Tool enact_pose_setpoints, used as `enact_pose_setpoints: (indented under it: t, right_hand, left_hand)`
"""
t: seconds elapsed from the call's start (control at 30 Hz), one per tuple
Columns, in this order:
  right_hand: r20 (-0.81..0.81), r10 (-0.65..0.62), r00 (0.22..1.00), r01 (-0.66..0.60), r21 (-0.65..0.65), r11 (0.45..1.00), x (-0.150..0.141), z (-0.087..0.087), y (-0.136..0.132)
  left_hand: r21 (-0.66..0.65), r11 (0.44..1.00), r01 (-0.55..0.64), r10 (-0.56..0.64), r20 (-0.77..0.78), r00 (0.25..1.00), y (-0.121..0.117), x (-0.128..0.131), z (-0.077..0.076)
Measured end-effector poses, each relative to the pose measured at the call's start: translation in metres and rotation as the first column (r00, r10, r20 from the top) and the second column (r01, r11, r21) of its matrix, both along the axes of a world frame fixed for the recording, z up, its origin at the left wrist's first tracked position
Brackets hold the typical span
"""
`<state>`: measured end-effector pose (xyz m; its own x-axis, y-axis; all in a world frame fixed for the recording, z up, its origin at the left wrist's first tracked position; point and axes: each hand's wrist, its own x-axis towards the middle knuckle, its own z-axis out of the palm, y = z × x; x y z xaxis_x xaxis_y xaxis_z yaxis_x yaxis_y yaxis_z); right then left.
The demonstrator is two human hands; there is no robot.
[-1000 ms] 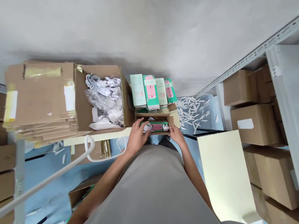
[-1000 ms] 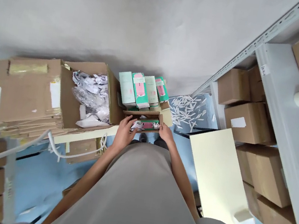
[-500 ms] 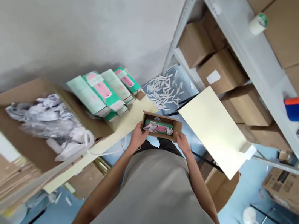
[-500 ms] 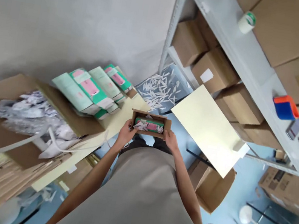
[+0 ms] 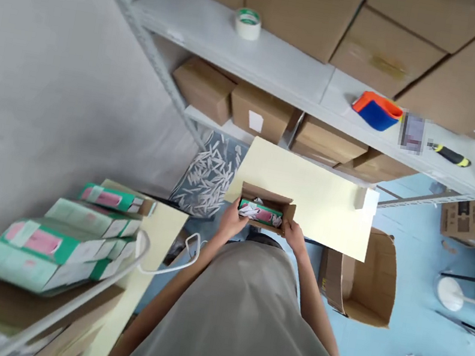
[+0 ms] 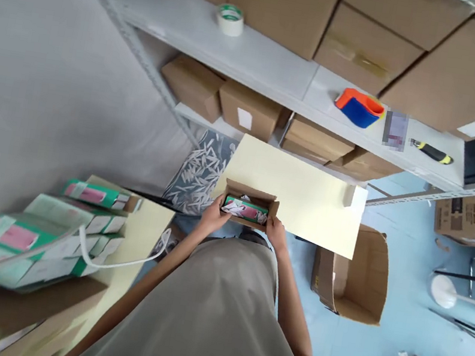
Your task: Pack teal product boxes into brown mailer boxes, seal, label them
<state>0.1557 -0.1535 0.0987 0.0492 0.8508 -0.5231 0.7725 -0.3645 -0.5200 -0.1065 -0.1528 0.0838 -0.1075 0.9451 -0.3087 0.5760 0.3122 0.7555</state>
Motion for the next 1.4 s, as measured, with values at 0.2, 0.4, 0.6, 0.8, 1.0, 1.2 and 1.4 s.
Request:
enact_pose_setpoints:
  t: [0.2,0.4,0.6,0.8,1.0,1.2,1.4]
  right_hand:
    - [0.086,-0.113,0.99,0.112,0.013,0.994,0.072,-0.001,0.048]
    - [-0.059,-0.086,0.995,0.084,-0.034,0.996,0.111,0.009,0.068]
    - [-0.303,0.129,0.944,-0.108,0.085,0.991,0.125,0.005,0.057]
    - [0.027,-0.053,0.998,0.053,-0.008,0.999,0.119,0.007,0.071]
    - [0.159,-0.046,0.986,0.023,0.145,0.989,0.123,0.014,0.091]
    - [0.111,0.098,0.989,-0.116,0.172,0.978,0.128,0.007,0.091]
    - [0.074,-0.055,0.996,0.04,0.192,0.981,0.122,-0.004,0.087]
  left_hand:
    - [-0.01,0.987,0.162,-0.163,-0.022,0.986,0.074,0.081,-0.01]
    - [-0.024,0.983,0.182,-0.181,0.039,0.983,0.106,0.113,-0.01]
    - [0.024,0.954,0.298,-0.299,0.125,0.946,0.106,0.102,-0.012]
    - [-0.073,0.981,0.18,-0.189,-0.133,0.973,0.124,0.098,-0.001]
    - [0.149,0.876,0.458,-0.399,-0.308,0.864,0.151,0.107,0.014]
    - [0.145,0.85,0.506,-0.457,-0.273,0.846,0.141,0.107,0.013]
    - [0.1,0.923,0.37,-0.344,-0.209,0.915,0.137,0.106,0.0]
